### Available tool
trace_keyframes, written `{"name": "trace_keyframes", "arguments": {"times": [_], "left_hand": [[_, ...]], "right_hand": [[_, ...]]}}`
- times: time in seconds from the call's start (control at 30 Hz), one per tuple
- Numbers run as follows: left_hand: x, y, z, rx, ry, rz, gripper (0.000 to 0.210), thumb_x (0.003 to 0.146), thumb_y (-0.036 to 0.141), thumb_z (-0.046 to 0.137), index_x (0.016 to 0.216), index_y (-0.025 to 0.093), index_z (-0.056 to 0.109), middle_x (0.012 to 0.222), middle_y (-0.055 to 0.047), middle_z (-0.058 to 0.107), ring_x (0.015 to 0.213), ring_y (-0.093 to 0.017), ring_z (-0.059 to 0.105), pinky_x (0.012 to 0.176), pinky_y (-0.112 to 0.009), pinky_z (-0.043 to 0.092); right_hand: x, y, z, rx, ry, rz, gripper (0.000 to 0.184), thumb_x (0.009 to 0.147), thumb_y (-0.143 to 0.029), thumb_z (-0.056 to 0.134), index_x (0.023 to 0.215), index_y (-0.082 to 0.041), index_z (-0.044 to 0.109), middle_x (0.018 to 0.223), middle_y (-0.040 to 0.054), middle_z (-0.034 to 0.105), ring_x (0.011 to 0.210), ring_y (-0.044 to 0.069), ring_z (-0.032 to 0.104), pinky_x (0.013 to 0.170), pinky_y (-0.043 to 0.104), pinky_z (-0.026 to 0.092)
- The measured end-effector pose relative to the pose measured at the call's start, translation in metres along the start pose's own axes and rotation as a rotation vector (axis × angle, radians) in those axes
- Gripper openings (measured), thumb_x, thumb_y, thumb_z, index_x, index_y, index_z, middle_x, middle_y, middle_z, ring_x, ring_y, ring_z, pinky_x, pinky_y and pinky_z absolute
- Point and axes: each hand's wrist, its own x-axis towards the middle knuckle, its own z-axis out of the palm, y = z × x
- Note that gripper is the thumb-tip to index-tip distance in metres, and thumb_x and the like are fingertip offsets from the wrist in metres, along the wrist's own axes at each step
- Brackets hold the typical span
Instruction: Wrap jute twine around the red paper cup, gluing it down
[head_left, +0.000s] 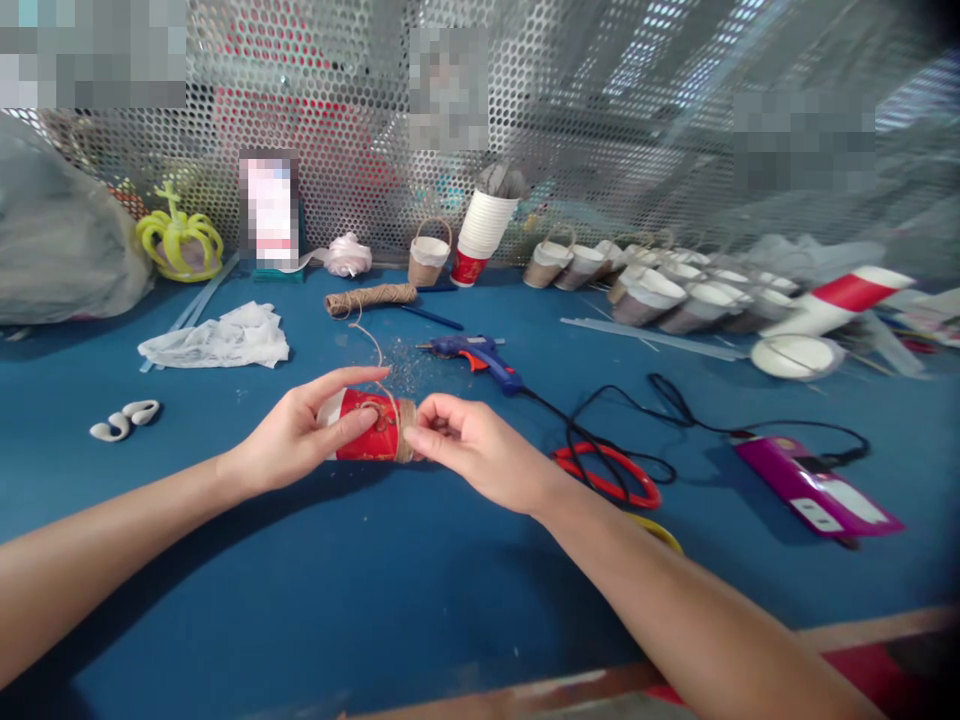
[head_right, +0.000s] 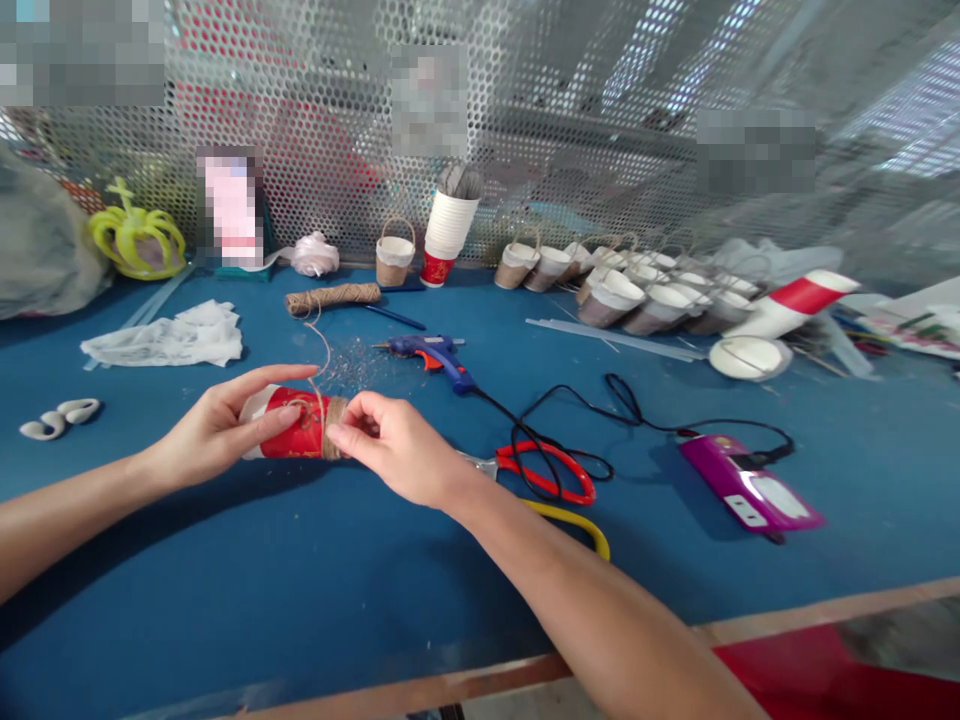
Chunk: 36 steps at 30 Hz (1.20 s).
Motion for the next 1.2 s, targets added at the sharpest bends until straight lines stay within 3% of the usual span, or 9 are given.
{"name": "trace_keyframes", "arguments": {"times": [0.3, 0.43, 0.5, 0.6, 0.7, 0.77, 0.93, 1.07, 1.2], "left_hand": [[0.001, 0.001, 0.002, 0.228, 0.019, -0.042, 0.025, 0.085, 0.033, 0.050, 0.096, 0.013, 0.059, 0.069, -0.001, 0.061, 0.052, -0.008, 0.048, 0.045, -0.016, 0.040], [0.001, 0.003, 0.002, 0.319, 0.052, -0.031, 0.023, 0.085, 0.034, 0.050, 0.091, 0.014, 0.059, 0.063, 0.001, 0.058, 0.049, -0.008, 0.046, 0.044, -0.016, 0.038], [0.001, 0.004, 0.002, 0.373, 0.065, -0.017, 0.023, 0.085, 0.034, 0.050, 0.090, 0.014, 0.060, 0.061, 0.002, 0.058, 0.049, -0.008, 0.047, 0.043, -0.016, 0.037], [-0.001, 0.007, 0.000, 0.467, 0.084, 0.016, 0.024, 0.085, 0.036, 0.050, 0.089, 0.015, 0.060, 0.066, 0.000, 0.063, 0.053, -0.010, 0.052, 0.047, -0.017, 0.041], [-0.002, 0.009, -0.001, 0.566, 0.089, 0.026, 0.026, 0.085, 0.038, 0.048, 0.092, 0.016, 0.061, 0.073, -0.002, 0.067, 0.058, -0.012, 0.057, 0.053, -0.020, 0.045], [-0.003, 0.009, -0.001, 0.621, 0.082, 0.044, 0.026, 0.086, 0.037, 0.047, 0.094, 0.016, 0.061, 0.076, -0.002, 0.069, 0.060, -0.013, 0.059, 0.057, -0.021, 0.046], [-0.004, 0.008, 0.000, 0.702, 0.066, 0.094, 0.024, 0.087, 0.034, 0.046, 0.095, 0.016, 0.060, 0.074, -0.001, 0.068, 0.055, -0.011, 0.056, 0.056, -0.022, 0.044], [-0.005, 0.008, -0.001, 0.715, 0.061, 0.109, 0.024, 0.087, 0.033, 0.045, 0.095, 0.016, 0.059, 0.069, 0.000, 0.067, 0.051, -0.010, 0.053, 0.054, -0.021, 0.043], [-0.004, 0.009, -0.001, 0.704, 0.068, 0.118, 0.024, 0.087, 0.033, 0.045, 0.095, 0.016, 0.059, 0.070, -0.001, 0.067, 0.053, -0.011, 0.055, 0.055, -0.020, 0.043]], "right_hand": [[0.004, 0.008, 0.002, -0.072, -0.050, 0.029, 0.019, 0.082, -0.032, 0.053, 0.070, -0.019, 0.048, 0.067, 0.0008, 0.058, 0.063, 0.013, 0.053, 0.064, 0.030, 0.042], [0.003, 0.007, -0.003, -0.099, -0.040, 0.031, 0.027, 0.085, -0.041, 0.049, 0.071, -0.018, 0.051, 0.069, 0.0029, 0.061, 0.065, 0.014, 0.057, 0.065, 0.029, 0.044], [0.002, 0.003, -0.015, -0.149, 0.052, -0.017, 0.032, 0.085, -0.046, 0.046, 0.071, -0.018, 0.053, 0.070, 0.0036, 0.062, 0.066, 0.014, 0.058, 0.064, 0.029, 0.045], [0.004, -0.003, -0.042, -0.281, 0.341, -0.092, 0.033, 0.086, -0.047, 0.045, 0.074, -0.018, 0.054, 0.074, 0.0059, 0.065, 0.069, 0.016, 0.060, 0.065, 0.030, 0.045], [0.017, 0.000, -0.069, -0.631, 0.614, 0.036, 0.023, 0.086, -0.034, 0.045, 0.087, -0.016, 0.060, 0.086, 0.0104, 0.068, 0.077, 0.020, 0.062, 0.073, 0.033, 0.045], [0.030, 0.008, -0.081, -0.813, 0.577, 0.197, 0.019, 0.082, -0.026, 0.050, 0.090, -0.014, 0.062, 0.093, 0.0135, 0.068, 0.086, 0.024, 0.062, 0.077, 0.034, 0.043], [0.055, 0.033, -0.090, -0.813, 0.428, 0.323, 0.005, 0.062, -0.013, 0.064, 0.062, -0.018, 0.062, 0.074, 0.0104, 0.069, 0.077, 0.025, 0.063, 0.065, 0.030, 0.043], [0.059, 0.041, -0.090, -0.721, 0.427, 0.337, 0.012, 0.058, -0.011, 0.065, 0.054, -0.018, 0.057, 0.063, 0.0084, 0.065, 0.070, 0.024, 0.062, 0.060, 0.030, 0.042], [0.051, 0.037, -0.088, -0.523, 0.470, 0.278, 0.008, 0.063, -0.012, 0.061, 0.070, -0.015, 0.059, 0.065, 0.0056, 0.064, 0.064, 0.018, 0.060, 0.056, 0.027, 0.043]]}}
